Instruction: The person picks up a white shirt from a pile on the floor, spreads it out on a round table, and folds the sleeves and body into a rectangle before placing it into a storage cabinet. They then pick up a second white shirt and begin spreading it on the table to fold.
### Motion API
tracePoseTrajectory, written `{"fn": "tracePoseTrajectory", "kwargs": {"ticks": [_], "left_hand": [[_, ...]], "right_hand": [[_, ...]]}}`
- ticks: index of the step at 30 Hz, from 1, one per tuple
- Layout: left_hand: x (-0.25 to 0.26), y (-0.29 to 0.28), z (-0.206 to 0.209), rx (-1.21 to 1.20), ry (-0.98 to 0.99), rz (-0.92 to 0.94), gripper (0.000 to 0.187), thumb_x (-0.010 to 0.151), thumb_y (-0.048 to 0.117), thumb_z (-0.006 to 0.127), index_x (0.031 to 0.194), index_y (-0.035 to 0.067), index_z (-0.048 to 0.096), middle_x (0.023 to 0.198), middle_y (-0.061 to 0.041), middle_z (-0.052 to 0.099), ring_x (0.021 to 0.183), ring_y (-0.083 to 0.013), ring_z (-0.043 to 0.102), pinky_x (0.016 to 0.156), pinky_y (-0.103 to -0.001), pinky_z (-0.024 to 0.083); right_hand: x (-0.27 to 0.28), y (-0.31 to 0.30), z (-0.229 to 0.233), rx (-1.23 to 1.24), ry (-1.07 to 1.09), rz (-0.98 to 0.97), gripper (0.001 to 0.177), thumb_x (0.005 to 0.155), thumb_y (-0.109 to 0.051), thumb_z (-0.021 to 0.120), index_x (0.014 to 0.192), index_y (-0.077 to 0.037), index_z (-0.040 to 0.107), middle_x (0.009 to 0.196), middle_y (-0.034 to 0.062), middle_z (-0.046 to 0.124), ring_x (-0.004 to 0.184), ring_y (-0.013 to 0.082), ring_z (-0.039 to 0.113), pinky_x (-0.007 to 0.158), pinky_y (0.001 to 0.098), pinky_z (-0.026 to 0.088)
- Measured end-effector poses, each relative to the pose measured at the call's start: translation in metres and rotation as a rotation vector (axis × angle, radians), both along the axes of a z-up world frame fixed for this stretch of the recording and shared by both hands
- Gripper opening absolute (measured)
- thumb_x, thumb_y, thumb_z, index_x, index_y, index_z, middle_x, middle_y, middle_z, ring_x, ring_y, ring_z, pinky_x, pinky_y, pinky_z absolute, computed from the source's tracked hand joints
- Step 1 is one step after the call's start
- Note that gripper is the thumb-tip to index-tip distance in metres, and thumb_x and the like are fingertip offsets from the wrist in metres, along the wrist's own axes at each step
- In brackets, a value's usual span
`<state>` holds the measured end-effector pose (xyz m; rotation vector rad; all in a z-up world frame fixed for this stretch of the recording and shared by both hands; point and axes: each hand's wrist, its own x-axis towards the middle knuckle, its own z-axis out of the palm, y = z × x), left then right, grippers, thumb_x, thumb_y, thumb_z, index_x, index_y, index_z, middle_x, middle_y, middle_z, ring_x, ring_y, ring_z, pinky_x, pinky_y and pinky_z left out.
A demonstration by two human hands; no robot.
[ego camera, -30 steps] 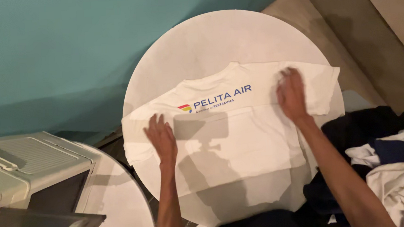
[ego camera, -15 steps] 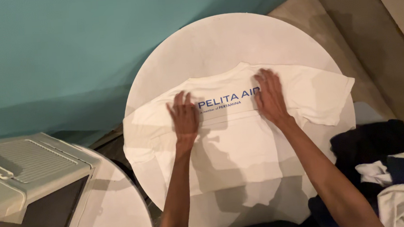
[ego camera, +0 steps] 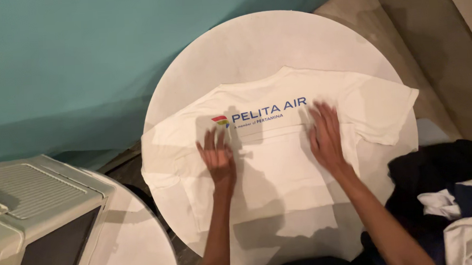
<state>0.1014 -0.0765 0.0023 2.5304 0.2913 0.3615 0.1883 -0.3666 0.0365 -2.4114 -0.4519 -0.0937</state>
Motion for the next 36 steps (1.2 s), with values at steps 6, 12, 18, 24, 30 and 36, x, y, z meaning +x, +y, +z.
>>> {"fn": "tracePoseTrajectory", "kwargs": {"ticks": [6, 12, 18, 24, 30, 36], "left_hand": [[-0.107, -0.014, -0.014, 0.141, 0.16, -0.061, 0.048, 0.107, 0.023, 0.049, 0.154, 0.009, 0.046, 0.166, -0.011, 0.038, 0.158, -0.0322, 0.028, 0.131, -0.06, 0.01], [-0.114, -0.007, 0.005, 0.232, 0.277, -0.095, 0.082, 0.093, 0.056, 0.059, 0.16, 0.019, 0.029, 0.17, -0.011, 0.012, 0.154, -0.0433, 0.007, 0.117, -0.073, 0.006], [-0.119, -0.005, 0.018, 0.228, 0.308, -0.089, 0.086, 0.089, 0.062, 0.06, 0.16, 0.024, 0.031, 0.171, -0.01, 0.012, 0.156, -0.0444, 0.008, 0.116, -0.077, 0.006], [-0.138, -0.026, -0.004, 0.12, 0.133, -0.082, 0.076, 0.104, 0.048, 0.054, 0.164, 0.012, 0.027, 0.172, -0.019, 0.008, 0.158, -0.044, 0.008, 0.12, -0.075, 0.003], [-0.136, -0.087, -0.009, 0.962, 0.322, -0.398, 0.069, 0.113, 0.05, 0.046, 0.169, 0.02, 0.022, 0.177, -0.008, 0.008, 0.164, -0.028, 0.006, 0.131, -0.06, -0.001], [-0.145, -0.086, 0.027, 0.178, 0.669, -0.149, 0.092, 0.091, 0.07, 0.051, 0.162, 0.026, 0.011, 0.171, -0.009, -0.002, 0.157, -0.0339, -0.007, 0.122, -0.067, -0.007]], "right_hand": [[-0.111, -0.031, 0.0, -0.148, 0.107, -0.07, 0.046, 0.103, -0.01, 0.051, 0.149, -0.003, 0.047, 0.162, 0.0182, 0.041, 0.155, 0.0395, 0.031, 0.13, 0.054, 0.016], [-0.126, -0.062, -0.016, -0.334, 0.099, -0.096, 0.069, 0.102, -0.04, 0.048, 0.163, -0.017, 0.026, 0.172, 0.0151, 0.012, 0.157, 0.0438, 0.007, 0.124, 0.0644, 0.004], [-0.131, -0.086, -0.019, -0.403, 0.142, -0.099, 0.073, 0.101, -0.044, 0.048, 0.165, -0.02, 0.023, 0.174, 0.0135, 0.009, 0.157, 0.046, 0.004, 0.123, 0.0675, 0.004], [-0.142, -0.075, -0.022, -0.311, -0.004, -0.096, 0.065, 0.109, -0.033, 0.043, 0.166, -0.009, 0.023, 0.172, 0.0211, 0.015, 0.158, 0.0479, 0.012, 0.126, 0.064, 0.004], [-0.17, -0.009, -0.025, -0.2, 0.133, 0.262, 0.06, 0.11, -0.025, 0.038, 0.166, -0.007, 0.024, 0.174, 0.0155, 0.022, 0.162, 0.0365, 0.016, 0.131, 0.0538, 0.008], [-0.171, -0.031, -0.003, -0.367, 0.123, 0.146, 0.08, 0.093, -0.053, 0.052, 0.157, -0.013, 0.026, 0.165, 0.0168, 0.015, 0.15, 0.0405, 0.008, 0.12, 0.0574, 0.005]]}}
